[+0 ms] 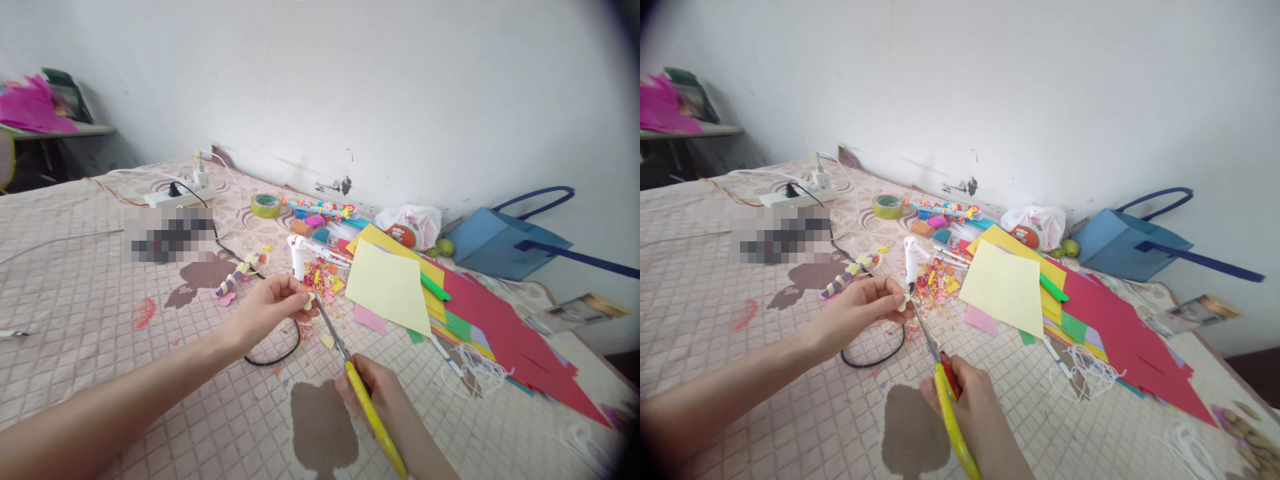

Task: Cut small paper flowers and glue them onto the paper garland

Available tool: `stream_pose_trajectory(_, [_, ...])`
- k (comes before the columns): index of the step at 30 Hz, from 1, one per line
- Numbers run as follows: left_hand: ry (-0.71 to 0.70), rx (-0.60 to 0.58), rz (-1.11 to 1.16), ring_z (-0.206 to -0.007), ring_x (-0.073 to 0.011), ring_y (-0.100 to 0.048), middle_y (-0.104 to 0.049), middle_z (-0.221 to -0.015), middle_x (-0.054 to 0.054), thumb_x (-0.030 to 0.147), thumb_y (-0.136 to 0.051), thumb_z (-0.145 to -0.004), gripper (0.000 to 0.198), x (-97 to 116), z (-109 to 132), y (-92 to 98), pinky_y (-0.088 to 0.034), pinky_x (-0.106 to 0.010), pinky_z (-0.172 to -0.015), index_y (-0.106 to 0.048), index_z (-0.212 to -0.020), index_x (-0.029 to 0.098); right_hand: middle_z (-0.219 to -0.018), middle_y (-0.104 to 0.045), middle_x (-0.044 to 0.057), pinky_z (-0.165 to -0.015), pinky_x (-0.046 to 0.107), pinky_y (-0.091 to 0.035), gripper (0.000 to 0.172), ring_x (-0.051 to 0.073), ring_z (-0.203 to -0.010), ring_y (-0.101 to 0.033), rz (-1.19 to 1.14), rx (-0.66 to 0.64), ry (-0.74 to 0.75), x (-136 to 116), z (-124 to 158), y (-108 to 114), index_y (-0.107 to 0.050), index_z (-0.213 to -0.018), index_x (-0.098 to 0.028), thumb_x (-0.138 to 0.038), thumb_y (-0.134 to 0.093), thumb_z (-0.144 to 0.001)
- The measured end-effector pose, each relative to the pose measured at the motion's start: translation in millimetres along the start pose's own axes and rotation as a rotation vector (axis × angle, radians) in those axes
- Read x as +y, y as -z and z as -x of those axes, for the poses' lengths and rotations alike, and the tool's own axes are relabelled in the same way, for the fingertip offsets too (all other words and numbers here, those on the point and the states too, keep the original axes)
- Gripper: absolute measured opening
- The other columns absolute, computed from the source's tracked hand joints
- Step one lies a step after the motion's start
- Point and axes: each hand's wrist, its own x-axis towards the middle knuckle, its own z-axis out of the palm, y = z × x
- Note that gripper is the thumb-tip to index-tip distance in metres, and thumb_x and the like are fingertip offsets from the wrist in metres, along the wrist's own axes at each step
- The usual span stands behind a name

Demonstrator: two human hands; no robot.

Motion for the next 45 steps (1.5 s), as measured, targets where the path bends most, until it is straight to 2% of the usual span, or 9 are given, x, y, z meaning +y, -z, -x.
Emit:
stream_pose_trajectory(12, [-0.013,-0.013,0.005,-0.069,-0.0129,-0.063,-0.066,-0.07,-0.002,0.029,-0.063,-0.075,0.018,0,-2,2.6,-0.049,-0.027,-0.07,-0.052,-0.072,0.014,-0.051,-0.038,-0.006,-0.042,0.019,-0.027,0.029,0.008,-0.048,-0.034,-0.02,0.026,0.023,-1,-1,0,-0.042,-0.058,-0.018,-0.039,-0.052,-0.076])
stream_pose_trajectory(20, [-0.002,-0.007,0.02,-0.07,-0.0129,-0.064,-0.067,-0.071,-0.002,0.029,-0.063,-0.075,0.018,0,-2,3.5,-0.049,-0.027,-0.071,-0.054,-0.074,0.014,-0.051,-0.038,-0.005,-0.035,0.018,-0.026,0.026,0.007,-0.041,-0.033,-0.044,-0.011,0.006,-4,0,1,-0.042,-0.06,-0.019,-0.038,-0.051,-0.076])
stream_pose_trajectory(27, [0.076,-0.026,0.06,-0.07,-0.0142,-0.065,-0.068,-0.075,-0.005,0.03,-0.066,-0.074,0.02,0,-1,3.7,-0.05,-0.029,-0.072,-0.054,-0.075,0.014,-0.048,-0.034,-0.007,-0.035,0.018,-0.025,0.029,0.006,-0.039,-0.031,-0.094,-0.012,0.003,3,0,-1,-0.041,-0.06,-0.02,-0.041,-0.05,-0.077])
stream_pose_trajectory(35, [0.064,-0.032,0.085,-0.069,-0.0141,-0.065,-0.069,-0.074,-0.005,0.028,-0.065,-0.074,0.02,-1,-1,4.8,-0.05,-0.029,-0.071,-0.052,-0.072,0.014,-0.046,-0.035,-0.007,-0.035,0.019,-0.026,0.028,0.006,-0.037,-0.031,-0.103,-0.038,-0.01,0,0,-1,-0.042,-0.061,-0.02,-0.041,-0.05,-0.077])
stream_pose_trajectory(40, [0.057,-0.042,0.099,-0.07,-0.0147,-0.065,-0.069,-0.076,-0.005,0.028,-0.066,-0.073,0.02,0,-1,4.7,-0.05,-0.03,-0.072,-0.052,-0.072,0.014,-0.041,-0.035,-0.008,-0.033,0.018,-0.024,0.035,0.006,-0.035,-0.031,-0.167,-0.093,-0.015,4,0,-1,-0.043,-0.062,-0.02,-0.051,-0.052,-0.075])
stream_pose_trajectory(45, [0.079,-0.055,0.126,-0.073,-0.0147,-0.065,-0.069,-0.079,-0.006,0.028,-0.067,-0.073,0.02,-3,-2,5.3,-0.05,-0.03,-0.074,-0.053,-0.071,0.014,-0.04,-0.034,-0.01,-0.027,0.017,-0.023,0.048,0.004,-0.027,-0.027,-0.262,-0.128,-0.089,14,-4,-3,-0.041,-0.064,-0.02,-0.068,-0.045,-0.072])
